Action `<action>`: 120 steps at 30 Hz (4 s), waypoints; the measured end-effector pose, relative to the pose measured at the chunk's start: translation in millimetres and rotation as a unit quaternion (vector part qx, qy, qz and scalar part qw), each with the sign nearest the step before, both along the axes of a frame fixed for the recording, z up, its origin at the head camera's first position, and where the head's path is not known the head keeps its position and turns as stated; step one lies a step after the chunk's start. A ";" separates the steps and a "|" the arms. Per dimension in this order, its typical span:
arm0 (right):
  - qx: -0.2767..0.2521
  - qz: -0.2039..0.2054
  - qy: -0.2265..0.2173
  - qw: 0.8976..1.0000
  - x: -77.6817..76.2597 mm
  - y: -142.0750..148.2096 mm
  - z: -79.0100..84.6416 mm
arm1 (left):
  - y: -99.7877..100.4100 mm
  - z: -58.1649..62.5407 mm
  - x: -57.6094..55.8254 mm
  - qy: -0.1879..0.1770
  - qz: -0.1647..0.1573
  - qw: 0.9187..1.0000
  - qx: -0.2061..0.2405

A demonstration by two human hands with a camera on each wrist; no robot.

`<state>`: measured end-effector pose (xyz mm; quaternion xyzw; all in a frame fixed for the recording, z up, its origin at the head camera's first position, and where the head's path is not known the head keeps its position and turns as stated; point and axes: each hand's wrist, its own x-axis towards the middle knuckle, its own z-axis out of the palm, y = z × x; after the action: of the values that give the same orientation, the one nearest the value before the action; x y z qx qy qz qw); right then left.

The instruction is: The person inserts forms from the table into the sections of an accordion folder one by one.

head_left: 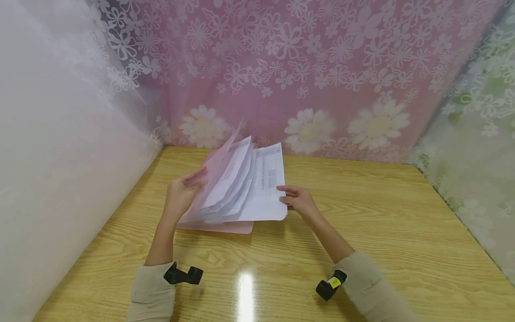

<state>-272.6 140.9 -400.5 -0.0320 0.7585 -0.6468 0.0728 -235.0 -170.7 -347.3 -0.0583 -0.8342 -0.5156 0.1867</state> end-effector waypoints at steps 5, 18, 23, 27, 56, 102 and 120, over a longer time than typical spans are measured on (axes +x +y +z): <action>-0.003 -0.002 -0.003 1.000 -0.2 -8.2 -0.8 | -0.1 -0.6 0.2 0.002 -0.005 1.000 0.002; -0.009 0.003 -0.011 1.000 1.5 -32.2 1.2 | -1.3 0.4 -0.9 -0.009 -0.005 1.000 -0.002; -0.017 -0.004 -0.015 1.000 1.3 -41.9 -3.0 | -0.8 0.4 -0.7 -0.001 -0.001 1.000 -0.006; -0.027 -0.009 -0.011 1.000 1.8 -49.8 -7.2 | -0.9 0.1 -1.0 0.003 0.001 1.000 -0.009; -0.019 -0.038 -0.009 0.999 -6.9 -67.0 -15.0 | -1.4 -1.6 0.5 0.008 -0.010 1.000 -0.011; -0.015 -0.063 -0.028 0.997 -22.0 -79.6 -17.8 | 0.3 -3.1 -0.5 0.006 -0.039 0.999 0.003; 0.015 -0.070 -0.015 0.997 -26.5 -85.8 -20.5 | 3.5 -2.2 -3.3 -0.001 -0.050 0.999 0.004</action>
<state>-299.1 55.1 -421.1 0.0319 0.7672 -0.6394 0.0391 -238.3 -167.2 -349.5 -0.0983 -0.8282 -0.5281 0.1601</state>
